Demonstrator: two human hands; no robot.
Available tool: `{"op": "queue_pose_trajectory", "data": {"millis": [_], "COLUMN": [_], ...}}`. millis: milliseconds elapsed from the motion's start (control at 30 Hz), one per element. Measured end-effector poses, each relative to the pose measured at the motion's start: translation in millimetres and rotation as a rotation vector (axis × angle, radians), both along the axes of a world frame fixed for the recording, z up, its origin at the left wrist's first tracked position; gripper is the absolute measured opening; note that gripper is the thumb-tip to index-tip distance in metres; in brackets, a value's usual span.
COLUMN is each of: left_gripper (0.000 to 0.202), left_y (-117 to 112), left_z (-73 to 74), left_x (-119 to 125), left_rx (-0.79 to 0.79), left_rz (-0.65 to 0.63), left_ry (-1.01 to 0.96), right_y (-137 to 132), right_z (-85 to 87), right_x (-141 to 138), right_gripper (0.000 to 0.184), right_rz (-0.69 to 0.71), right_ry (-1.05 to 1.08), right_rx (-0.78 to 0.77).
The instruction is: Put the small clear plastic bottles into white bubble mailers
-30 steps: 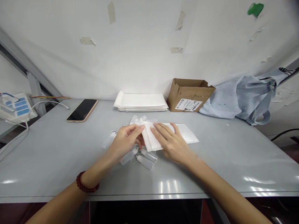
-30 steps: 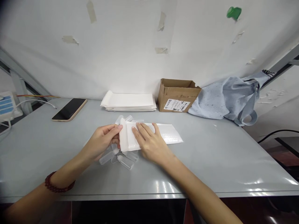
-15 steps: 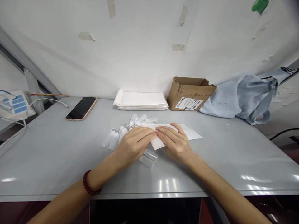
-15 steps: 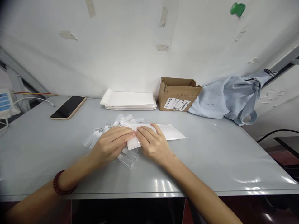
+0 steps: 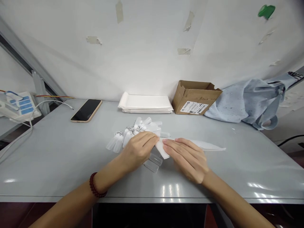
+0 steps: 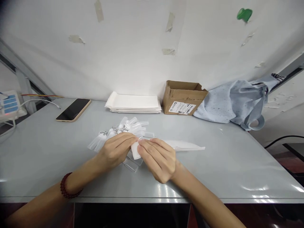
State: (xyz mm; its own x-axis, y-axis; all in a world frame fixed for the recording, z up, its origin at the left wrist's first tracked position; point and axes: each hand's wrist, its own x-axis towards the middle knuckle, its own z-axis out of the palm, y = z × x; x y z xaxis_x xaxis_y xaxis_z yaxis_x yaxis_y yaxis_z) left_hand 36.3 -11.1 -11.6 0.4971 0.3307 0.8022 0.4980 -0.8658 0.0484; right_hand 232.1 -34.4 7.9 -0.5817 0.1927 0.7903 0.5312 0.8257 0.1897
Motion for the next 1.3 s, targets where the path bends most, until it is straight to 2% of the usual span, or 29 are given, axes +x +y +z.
{"op": "queue_pose_trajectory", "data": {"millis": [200,300,400,500,567,700,867,967,1100,1200,1300], "left_gripper": [0.026,0.026,0.029,0.040,0.042,0.038,0.024,0.034,0.035,0.034,0.034], "left_y": [-4.3,4.4,22.7,48.6,67.8,101.7,122.3,126.5,132.0,137.0,141.2], "left_z": [1.3,5.3,16.0,30.3,37.8,43.9,42.8,39.5,35.0,36.1,41.2], "left_x": [6.4,14.0,28.1,48.4,62.3,82.2,87.9,88.5,90.7,85.0,66.6], "left_rx": [-0.064,-0.196,-0.448,-0.876,-0.957,-1.143,-1.333,-1.374,-1.339,-1.233,-1.045], "left_rz": [-0.036,-0.029,0.048,0.174,0.215,0.244,0.273,0.300,0.337,0.384,0.470], "left_ry": [0.028,0.045,0.061,0.067,0.055,0.103,0.258,0.351,0.416,0.426,0.401], "right_y": [-1.7,12.7,35.5,57.8,68.9,80.2,82.5,84.3,90.5,94.2,94.1], "right_z": [8.8,9.1,6.7,0.1,-6.5,-20.8,-33.2,-40.0,-48.5,-51.8,-52.2], "right_x": [2.8,8.4,18.5,32.0,40.7,50.1,50.3,52.9,60.3,64.2,64.2], "right_gripper": [0.026,0.027,0.026,0.024,0.025,0.025,0.038,0.043,0.046,0.050,0.050], "right_rz": [-0.050,-0.118,-0.237,-0.436,-0.510,-0.660,-0.779,-0.759,-0.744,-0.715,-0.700], "right_ry": [-0.007,-0.001,0.105,0.186,0.147,-0.008,-0.154,-0.273,-0.322,-0.289,-0.267], "right_rx": [0.013,0.056,0.116,0.055,-0.009,-0.254,-0.609,-0.712,-0.757,-0.763,-0.761]}}
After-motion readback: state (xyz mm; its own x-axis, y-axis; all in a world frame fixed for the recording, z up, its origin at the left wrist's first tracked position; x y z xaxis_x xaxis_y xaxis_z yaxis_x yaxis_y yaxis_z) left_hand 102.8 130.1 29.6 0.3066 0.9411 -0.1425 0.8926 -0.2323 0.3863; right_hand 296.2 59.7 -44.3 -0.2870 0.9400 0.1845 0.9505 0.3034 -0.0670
